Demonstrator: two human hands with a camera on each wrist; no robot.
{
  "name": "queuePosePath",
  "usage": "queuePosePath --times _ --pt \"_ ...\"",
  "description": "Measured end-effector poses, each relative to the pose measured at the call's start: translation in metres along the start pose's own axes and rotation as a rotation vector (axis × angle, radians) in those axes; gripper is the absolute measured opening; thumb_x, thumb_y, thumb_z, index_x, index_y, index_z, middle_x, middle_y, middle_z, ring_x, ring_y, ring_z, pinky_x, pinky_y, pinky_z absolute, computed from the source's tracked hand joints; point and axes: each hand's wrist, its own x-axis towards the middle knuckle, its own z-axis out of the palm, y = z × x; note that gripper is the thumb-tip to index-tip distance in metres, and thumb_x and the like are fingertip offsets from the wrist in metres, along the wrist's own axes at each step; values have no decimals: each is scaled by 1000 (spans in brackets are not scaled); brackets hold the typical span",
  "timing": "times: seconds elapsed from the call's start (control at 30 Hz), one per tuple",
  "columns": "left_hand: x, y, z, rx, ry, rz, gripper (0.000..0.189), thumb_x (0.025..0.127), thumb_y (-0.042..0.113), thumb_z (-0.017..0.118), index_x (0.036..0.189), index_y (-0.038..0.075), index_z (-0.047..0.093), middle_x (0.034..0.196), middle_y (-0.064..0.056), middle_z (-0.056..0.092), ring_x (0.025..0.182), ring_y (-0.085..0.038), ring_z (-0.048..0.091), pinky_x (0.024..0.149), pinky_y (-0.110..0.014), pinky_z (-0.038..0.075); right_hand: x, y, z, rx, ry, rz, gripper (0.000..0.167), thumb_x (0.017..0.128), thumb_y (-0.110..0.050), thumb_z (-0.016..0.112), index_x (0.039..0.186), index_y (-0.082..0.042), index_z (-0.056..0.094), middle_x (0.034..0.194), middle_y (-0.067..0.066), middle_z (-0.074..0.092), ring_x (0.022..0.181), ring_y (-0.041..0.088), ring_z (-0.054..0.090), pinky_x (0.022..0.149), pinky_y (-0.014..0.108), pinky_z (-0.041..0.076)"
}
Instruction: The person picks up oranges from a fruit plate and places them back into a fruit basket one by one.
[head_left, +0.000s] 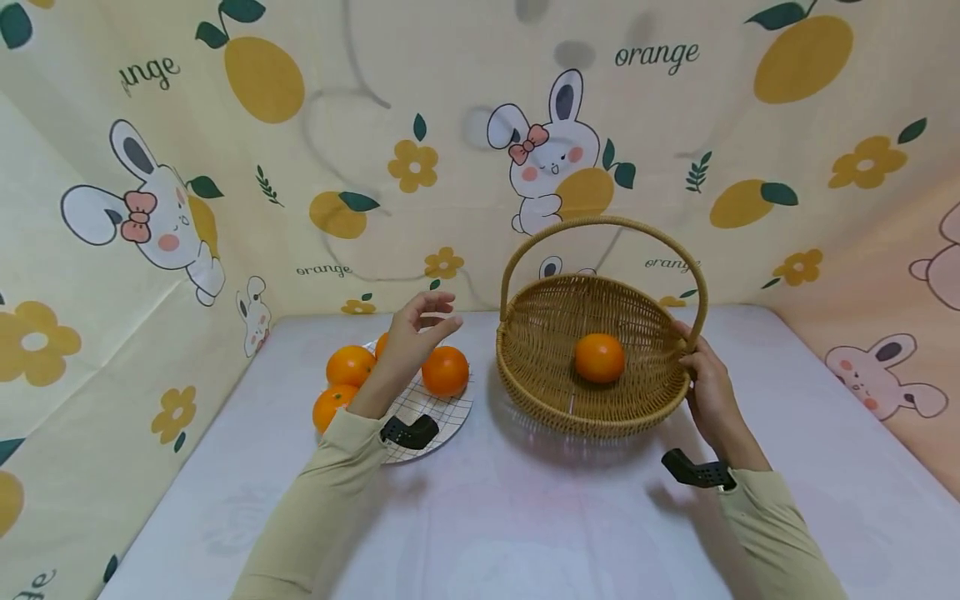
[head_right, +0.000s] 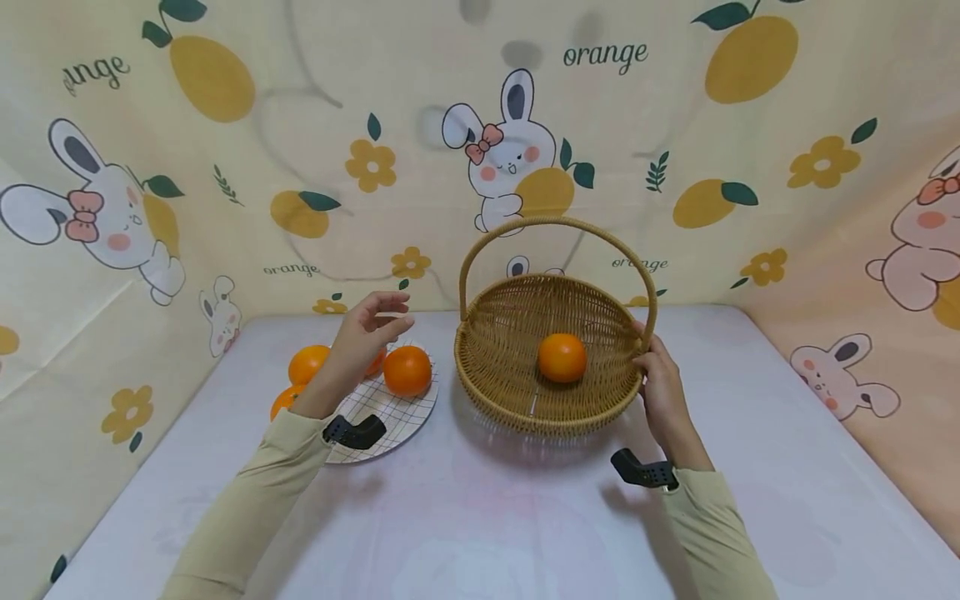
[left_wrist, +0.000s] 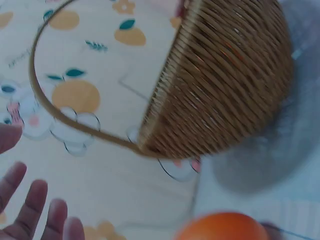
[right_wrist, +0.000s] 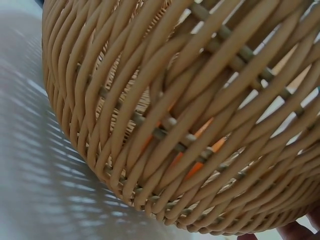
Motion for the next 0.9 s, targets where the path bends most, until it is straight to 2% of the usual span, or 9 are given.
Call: queuePosePath --times 0.1,0.2,0.43,0.57,0.7,0.9 --pt "-7 -17 -8 12 50 -87 41 93 19 66 131 10 53 126 -9 52 112 -28 50 96 -38 43 0 1 0 12 6 1 55 103 -10 22 156 -17 17 159 17 5 138 32 14 95 24 36" --pt "-13 -31 -12 -4 97 -154 45 93 19 67 134 10 50 131 -11 48 116 -29 47 98 -40 42 0 2 1 25 6 -2 54 103 -10 22 156 -17 16 159 16 4 138 31 13 97 24 34" --pt "-21 -57 -11 -41 176 -294 53 93 17 67 138 6 43 138 -14 43 123 -30 41 104 -41 37 1 2 1 38 3 -10 54 103 -10 21 156 -18 18 160 12 2 139 28 10 102 27 29" --pt "-24 -67 -6 -62 178 -338 58 92 14 67 141 2 37 143 -17 39 130 -32 36 109 -41 32 1 2 0 45 1 -4 55 103 -9 21 156 -19 18 160 11 1 140 28 9 104 26 28" --pt "-25 -72 1 -44 166 -363 59 92 12 67 141 1 36 148 -19 33 136 -34 30 110 -42 28 1 2 0 65 5 5 56 102 -8 20 156 -19 18 161 9 1 140 26 10 102 24 30" --pt "-23 -77 11 0 169 -393 64 90 13 69 142 3 35 149 -21 29 135 -38 30 109 -48 28 1 2 1 71 -2 3 55 103 -8 20 156 -20 18 161 9 0 140 26 9 100 23 31"
